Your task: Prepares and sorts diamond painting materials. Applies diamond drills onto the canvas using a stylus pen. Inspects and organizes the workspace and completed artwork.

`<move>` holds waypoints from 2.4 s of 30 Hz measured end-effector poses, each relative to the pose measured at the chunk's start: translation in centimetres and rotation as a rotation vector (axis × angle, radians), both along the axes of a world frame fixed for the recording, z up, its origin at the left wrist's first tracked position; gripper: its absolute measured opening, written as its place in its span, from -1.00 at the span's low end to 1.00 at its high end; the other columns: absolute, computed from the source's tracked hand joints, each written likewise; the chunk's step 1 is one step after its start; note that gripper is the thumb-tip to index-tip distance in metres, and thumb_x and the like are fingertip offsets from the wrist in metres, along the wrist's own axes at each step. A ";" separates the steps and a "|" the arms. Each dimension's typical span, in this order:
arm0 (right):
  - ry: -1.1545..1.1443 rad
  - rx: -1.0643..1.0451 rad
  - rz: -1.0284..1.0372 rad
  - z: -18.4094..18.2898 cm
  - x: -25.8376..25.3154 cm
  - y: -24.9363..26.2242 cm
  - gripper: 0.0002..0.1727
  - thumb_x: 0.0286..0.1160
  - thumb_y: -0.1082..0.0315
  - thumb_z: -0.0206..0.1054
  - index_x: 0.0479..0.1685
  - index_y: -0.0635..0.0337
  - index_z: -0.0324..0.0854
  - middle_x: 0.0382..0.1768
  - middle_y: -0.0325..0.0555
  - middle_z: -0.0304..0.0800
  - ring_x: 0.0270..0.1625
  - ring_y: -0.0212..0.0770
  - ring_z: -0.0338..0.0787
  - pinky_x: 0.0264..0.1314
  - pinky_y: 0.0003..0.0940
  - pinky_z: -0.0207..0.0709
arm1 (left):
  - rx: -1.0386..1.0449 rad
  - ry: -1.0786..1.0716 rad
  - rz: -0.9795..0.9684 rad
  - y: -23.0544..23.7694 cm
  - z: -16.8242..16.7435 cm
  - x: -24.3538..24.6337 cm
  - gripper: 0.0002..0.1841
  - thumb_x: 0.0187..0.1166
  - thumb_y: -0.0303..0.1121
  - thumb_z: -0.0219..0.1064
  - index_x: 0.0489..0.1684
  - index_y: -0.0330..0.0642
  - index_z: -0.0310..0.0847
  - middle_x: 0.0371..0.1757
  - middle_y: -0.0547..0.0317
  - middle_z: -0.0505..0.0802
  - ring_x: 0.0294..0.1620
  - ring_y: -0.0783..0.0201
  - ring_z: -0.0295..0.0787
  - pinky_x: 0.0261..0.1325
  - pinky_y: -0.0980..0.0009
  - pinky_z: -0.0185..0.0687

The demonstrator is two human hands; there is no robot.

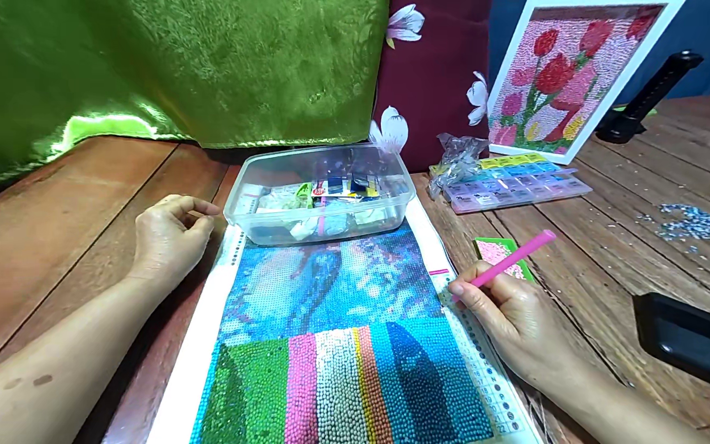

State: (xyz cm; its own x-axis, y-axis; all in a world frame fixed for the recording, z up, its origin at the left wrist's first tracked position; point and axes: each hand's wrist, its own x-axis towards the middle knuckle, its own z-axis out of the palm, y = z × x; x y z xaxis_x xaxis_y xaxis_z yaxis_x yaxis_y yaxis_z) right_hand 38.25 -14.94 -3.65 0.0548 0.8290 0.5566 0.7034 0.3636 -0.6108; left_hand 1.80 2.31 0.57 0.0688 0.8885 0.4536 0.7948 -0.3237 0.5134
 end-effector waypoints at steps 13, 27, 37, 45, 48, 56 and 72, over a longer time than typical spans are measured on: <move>-0.364 0.138 0.025 0.4 0.1 0.3 -0.59 0.69 0.02 0.07 -0.42 0.05 0.63 -0.62 -0.40 0.50 -0.57 -0.52 0.51 -0.54 -0.64 0.34 | -0.008 -0.001 0.008 -0.1 0.1 0.1 -0.87 0.60 -0.66 0.22 -0.11 -0.49 0.69 0.02 -0.28 0.72 -0.29 0.09 0.65 -0.11 0.07 0.61; 0.453 -0.217 0.050 3.3 1.5 -0.4 -0.79 0.73 0.25 0.15 -0.27 -0.06 0.66 -0.50 -0.49 0.70 -0.68 -0.64 0.48 -0.68 -0.77 0.33 | 0.001 0.002 -0.006 0.1 -0.1 0.0 -0.89 0.59 -0.65 0.24 -0.13 -0.49 0.69 -0.02 -0.26 0.73 -0.28 0.07 0.66 -0.09 0.04 0.62; 0.392 -0.050 -0.117 3.6 5.4 -0.9 -0.90 0.61 0.33 0.26 -0.17 0.05 0.69 -0.35 -0.48 0.75 -0.51 -0.65 0.60 -0.51 -0.76 0.47 | -0.005 -0.008 0.010 0.0 -0.1 -0.1 -0.90 0.59 -0.66 0.26 -0.15 -0.48 0.69 0.00 -0.26 0.73 -0.27 0.06 0.66 -0.08 0.02 0.60; 0.282 -0.067 -0.066 3.7 4.3 -1.8 -0.90 0.61 0.25 0.25 -0.21 -0.03 0.65 -0.46 -0.55 0.67 -0.53 -0.69 0.58 -0.52 -0.80 0.45 | -0.021 -0.017 0.028 -0.2 0.2 0.1 -0.90 0.58 -0.67 0.26 -0.13 -0.49 0.69 0.01 -0.21 0.73 -0.31 0.16 0.62 -0.12 0.15 0.60; 0.268 -0.080 0.000 3.6 3.8 -2.0 -0.88 0.60 0.22 0.24 -0.24 -0.09 0.66 -0.49 -0.56 0.71 -0.57 -0.65 0.60 -0.58 -0.78 0.46 | -0.025 -0.014 0.029 -0.3 0.3 0.2 -0.89 0.58 -0.65 0.25 -0.13 -0.48 0.70 -0.01 -0.19 0.72 -0.30 0.18 0.63 -0.11 0.17 0.60; 0.309 -0.208 0.055 3.2 3.2 -2.4 -0.87 0.54 0.34 0.22 -0.13 0.09 0.67 -0.47 -0.50 0.75 -0.59 -0.67 0.63 -0.60 -0.79 0.48 | -0.044 0.008 0.023 -0.4 0.7 0.4 -0.86 0.58 -0.64 0.24 -0.11 -0.47 0.72 -0.03 -0.21 0.75 -0.28 0.15 0.68 -0.09 0.18 0.65; 0.290 -0.117 0.123 1.9 2.1 -1.9 -0.87 0.57 0.16 0.27 -0.24 -0.12 0.71 -0.50 -0.59 0.69 -0.58 -0.66 0.61 -0.58 -0.78 0.50 | -0.033 0.015 0.011 -0.2 0.4 0.4 -0.87 0.59 -0.63 0.24 -0.12 -0.46 0.72 -0.04 -0.19 0.75 -0.31 0.15 0.67 -0.12 0.16 0.64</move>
